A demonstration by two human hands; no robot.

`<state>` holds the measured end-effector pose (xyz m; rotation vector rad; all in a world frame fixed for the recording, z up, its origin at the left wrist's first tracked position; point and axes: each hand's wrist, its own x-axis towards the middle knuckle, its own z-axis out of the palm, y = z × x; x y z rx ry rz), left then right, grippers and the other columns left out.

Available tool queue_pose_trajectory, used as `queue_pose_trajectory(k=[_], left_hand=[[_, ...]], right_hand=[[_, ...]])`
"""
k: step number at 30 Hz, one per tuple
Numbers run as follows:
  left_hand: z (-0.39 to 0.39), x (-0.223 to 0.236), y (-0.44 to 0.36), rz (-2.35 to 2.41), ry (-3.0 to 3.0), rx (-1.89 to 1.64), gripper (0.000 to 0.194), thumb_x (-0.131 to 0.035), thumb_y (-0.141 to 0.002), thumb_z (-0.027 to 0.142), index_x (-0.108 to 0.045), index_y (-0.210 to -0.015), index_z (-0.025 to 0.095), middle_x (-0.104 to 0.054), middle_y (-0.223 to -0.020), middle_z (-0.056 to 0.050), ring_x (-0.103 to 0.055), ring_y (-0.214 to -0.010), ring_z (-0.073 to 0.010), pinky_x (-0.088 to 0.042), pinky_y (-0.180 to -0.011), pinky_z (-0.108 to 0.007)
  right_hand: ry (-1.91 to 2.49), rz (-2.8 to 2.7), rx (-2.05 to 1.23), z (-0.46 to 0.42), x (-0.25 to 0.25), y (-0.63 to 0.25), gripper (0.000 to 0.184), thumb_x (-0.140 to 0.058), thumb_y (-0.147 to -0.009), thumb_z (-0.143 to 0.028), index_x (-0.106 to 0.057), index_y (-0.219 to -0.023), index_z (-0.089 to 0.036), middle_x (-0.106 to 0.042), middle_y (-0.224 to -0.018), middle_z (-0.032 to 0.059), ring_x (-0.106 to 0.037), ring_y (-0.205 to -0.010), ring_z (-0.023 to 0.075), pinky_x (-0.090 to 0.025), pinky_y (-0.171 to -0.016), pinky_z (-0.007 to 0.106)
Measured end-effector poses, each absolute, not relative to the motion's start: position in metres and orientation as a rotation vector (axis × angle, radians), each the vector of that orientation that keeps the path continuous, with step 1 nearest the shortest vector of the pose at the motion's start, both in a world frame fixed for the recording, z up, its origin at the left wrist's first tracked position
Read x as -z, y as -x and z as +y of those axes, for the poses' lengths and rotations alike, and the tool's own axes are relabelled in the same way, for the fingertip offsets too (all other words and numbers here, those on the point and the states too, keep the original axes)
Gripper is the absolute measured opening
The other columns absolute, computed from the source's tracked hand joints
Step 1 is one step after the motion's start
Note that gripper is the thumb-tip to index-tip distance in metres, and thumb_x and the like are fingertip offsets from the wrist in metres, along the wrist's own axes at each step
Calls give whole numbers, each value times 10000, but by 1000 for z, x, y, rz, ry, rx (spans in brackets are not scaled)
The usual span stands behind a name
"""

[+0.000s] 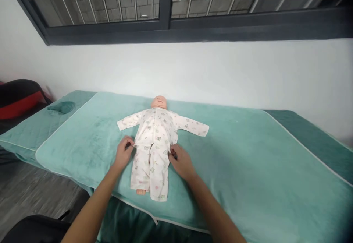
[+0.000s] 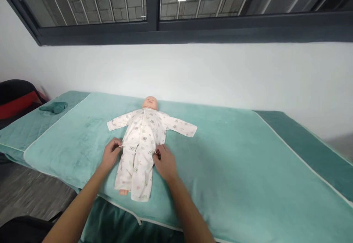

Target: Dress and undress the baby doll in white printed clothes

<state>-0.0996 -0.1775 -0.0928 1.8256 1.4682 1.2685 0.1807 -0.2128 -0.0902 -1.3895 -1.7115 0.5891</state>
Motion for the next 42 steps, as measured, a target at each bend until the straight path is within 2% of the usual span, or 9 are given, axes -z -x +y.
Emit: queue_pose_trajectory(k=[3,5,8,11,15,25,34,38,42], left_hand=[[-157,89,117,1620,-1969,-1277,149,-499,-776,126,-581,-865,213,-619,-1122,-82,-592,-1105,-232,-467,-1017,-397],[-135,88,131,1853,-2026,-1269,291,-505,-795,138,-613,-1058,198,-559,-1314,-125,-502,-1296,-262,-374,-1146,-441],[-99,87,148,2129,-2093,-1039,554,-563,-852,262,-502,-1388,138,-435,-1500,-187,-383,-1413,-328,-318,-1182,-488],[-67,86,156,2255,-2151,-694,618,-489,-920,293,-401,-1513,142,-466,-1501,-189,-403,-1390,-360,-325,-1147,-527],[-39,83,160,2337,-2217,-500,574,-382,-956,221,-410,-1524,141,-532,-1422,-206,-468,-1308,-366,-363,-1074,-519],[-21,81,163,2624,-2017,-497,532,-292,-976,177,-472,-1476,150,-579,-1343,-211,-469,-1268,-365,-362,-994,-496],[-25,77,161,2581,-1972,-599,457,-317,-987,178,-547,-1380,161,-574,-1313,-211,-492,-1232,-362,-391,-972,-500],[-24,82,165,2482,-1840,-904,402,-377,-949,138,-571,-1301,130,-545,-1308,-207,-511,-1212,-330,-410,-998,-442],[-23,89,174,2384,-1655,-1238,382,-427,-862,51,-585,-1194,157,-539,-1272,-149,-558,-1126,-254,-425,-1001,-373]], right_hand=[[1280,-1835,-643,-194,94,-217,111,-529,-934,-313,-556,-851,-243,-594,-874,33,-551,-802,218,-430,-743,349],[1422,-1703,-479,-174,97,-252,208,-553,-934,-428,-582,-982,-227,-610,-985,69,-574,-882,241,-444,-805,374],[1872,-1385,-152,-139,99,-298,432,-599,-880,-533,-576,-1150,-197,-598,-1195,140,-577,-1017,276,-442,-834,381],[2178,-1367,-128,-108,95,-320,512,-535,-906,-597,-582,-1202,-181,-630,-1205,154,-606,-1024,286,-436,-792,366],[2192,-1449,-247,-81,92,-327,442,-453,-957,-519,-599,-1215,-191,-693,-1083,134,-635,-910,262,-411,-749,344],[1932,-1200,-243,-80,102,-343,330,-536,-787,-427,-644,-985,-186,-599,-704,19,-528,-659,198,-370,-645,310],[1905,-1149,-107,-89,99,-342,258,-501,-735,-274,-631,-937,-179,-574,-824,46,-520,-754,206,-427,-742,339],[1762,-1234,-13,-105,95,-330,235,-489,-778,-258,-611,-960,-174,-592,-1019,106,-547,-859,214,-467,-853,379],[1542,-1395,-108,-142,94,-295,199,-530,-870,-314,-606,-1007,-190,-597,-1010,95,-569,-943,238,-489,-868,407]])
